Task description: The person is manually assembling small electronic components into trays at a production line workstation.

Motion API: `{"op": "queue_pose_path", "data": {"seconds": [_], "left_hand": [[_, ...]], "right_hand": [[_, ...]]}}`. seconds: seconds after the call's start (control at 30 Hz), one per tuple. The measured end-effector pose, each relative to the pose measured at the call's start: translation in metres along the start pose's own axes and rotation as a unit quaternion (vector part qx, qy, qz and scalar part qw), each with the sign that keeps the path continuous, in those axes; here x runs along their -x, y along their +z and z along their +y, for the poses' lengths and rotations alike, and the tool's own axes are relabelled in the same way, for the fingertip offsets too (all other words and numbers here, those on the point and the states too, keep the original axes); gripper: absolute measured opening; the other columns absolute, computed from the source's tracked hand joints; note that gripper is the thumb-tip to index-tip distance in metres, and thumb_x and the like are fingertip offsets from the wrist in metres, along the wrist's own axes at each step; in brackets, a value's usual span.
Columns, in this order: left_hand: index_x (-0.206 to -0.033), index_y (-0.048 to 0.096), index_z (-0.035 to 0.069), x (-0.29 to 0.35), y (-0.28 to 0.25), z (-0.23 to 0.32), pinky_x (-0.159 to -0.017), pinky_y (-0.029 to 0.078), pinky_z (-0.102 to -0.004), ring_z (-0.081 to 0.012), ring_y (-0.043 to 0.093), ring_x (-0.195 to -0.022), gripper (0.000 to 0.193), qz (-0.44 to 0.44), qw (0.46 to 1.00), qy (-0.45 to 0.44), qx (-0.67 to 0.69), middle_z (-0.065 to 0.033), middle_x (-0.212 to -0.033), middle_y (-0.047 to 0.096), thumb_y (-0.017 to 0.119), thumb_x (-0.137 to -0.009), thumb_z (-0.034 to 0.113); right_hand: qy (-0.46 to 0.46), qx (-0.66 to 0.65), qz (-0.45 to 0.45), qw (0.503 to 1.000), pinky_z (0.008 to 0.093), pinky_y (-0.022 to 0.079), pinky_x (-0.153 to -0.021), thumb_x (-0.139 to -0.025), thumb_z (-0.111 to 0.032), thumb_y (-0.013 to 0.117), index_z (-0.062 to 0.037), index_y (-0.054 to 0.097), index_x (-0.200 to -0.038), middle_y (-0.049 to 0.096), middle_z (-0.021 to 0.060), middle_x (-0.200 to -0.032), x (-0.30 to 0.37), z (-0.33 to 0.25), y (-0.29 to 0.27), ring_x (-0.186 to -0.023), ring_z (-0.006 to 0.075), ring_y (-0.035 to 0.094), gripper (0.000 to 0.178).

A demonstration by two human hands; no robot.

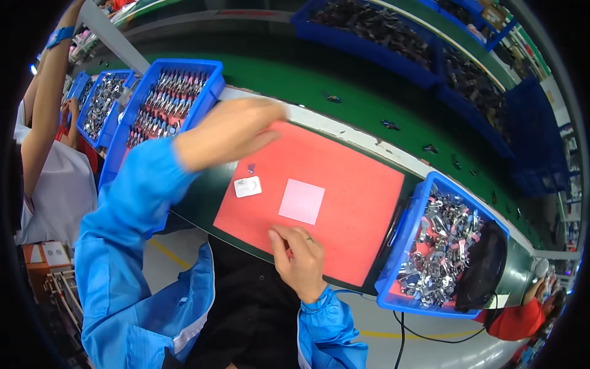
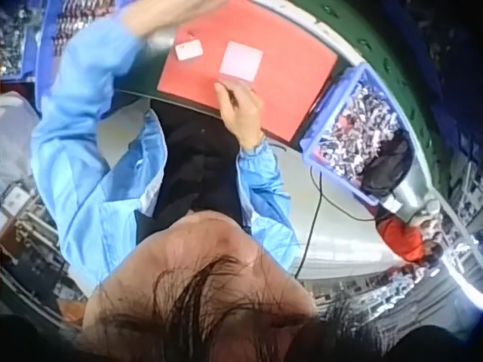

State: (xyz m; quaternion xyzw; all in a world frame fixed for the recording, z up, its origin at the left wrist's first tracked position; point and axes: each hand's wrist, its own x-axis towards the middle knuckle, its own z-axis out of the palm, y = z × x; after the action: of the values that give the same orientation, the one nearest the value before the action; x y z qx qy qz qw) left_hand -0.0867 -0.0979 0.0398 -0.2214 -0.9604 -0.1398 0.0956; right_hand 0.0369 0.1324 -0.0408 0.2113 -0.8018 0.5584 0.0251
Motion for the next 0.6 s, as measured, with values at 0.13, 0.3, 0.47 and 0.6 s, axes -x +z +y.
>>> {"op": "queue_pose_path", "data": {"seconds": [0.13,0.3,0.47,0.6], "left_hand": [[-0.096,0.068,0.004,-0.090,0.093,-0.039,-0.079,0.055,-0.0413,-0.0295,0.066,-0.100,0.016,0.078,0.985,0.062,-0.142,-0.0116,-0.097,0.071,0.065,-0.081,0.007],[-0.087,0.065,0.006,-0.115,0.170,-0.055,-0.073,0.051,-0.0427,-0.0269,0.064,-0.088,0.010,0.118,0.963,0.004,-0.241,-0.0091,-0.084,0.069,0.062,-0.078,0.010],[-0.101,0.068,0.002,-0.094,0.116,0.020,-0.082,0.052,-0.0407,-0.0252,0.066,-0.090,0.015,0.167,0.964,-0.139,0.151,-0.0089,-0.083,0.070,0.059,-0.089,0.005],[-0.130,0.060,0.000,-0.016,0.056,0.090,-0.093,0.050,-0.0284,-0.0118,0.063,-0.107,0.030,0.015,0.719,-0.058,0.693,-0.0063,-0.109,0.069,0.061,-0.101,0.007]], "right_hand": [[-0.012,-0.022,0.008,1.000,0.0270,0.047,-0.055,-0.089,0.001,0.073,0.0027,0.072,-0.096,0.068,0.0112,-0.077,0.008,-0.009,-0.011,-0.061,0.0160,0.062,0.008],[0.027,-0.006,0.045,0.999,0.0255,0.048,-0.058,-0.089,0.001,0.073,0.0036,0.072,-0.096,0.068,0.0106,-0.077,0.024,-0.007,-0.019,-0.064,0.0139,0.063,0.007],[0.091,-0.051,0.092,0.990,0.0257,0.048,-0.058,-0.099,-0.011,0.065,0.0044,0.070,-0.103,0.069,0.0104,-0.080,0.026,0.015,-0.022,-0.063,0.0153,0.062,0.017],[0.234,-0.408,0.072,0.880,0.0285,0.046,-0.055,-0.107,-0.026,0.053,0.0040,0.066,-0.110,0.068,0.0110,-0.083,0.000,0.010,-0.032,-0.060,0.0166,0.060,0.033]]}}
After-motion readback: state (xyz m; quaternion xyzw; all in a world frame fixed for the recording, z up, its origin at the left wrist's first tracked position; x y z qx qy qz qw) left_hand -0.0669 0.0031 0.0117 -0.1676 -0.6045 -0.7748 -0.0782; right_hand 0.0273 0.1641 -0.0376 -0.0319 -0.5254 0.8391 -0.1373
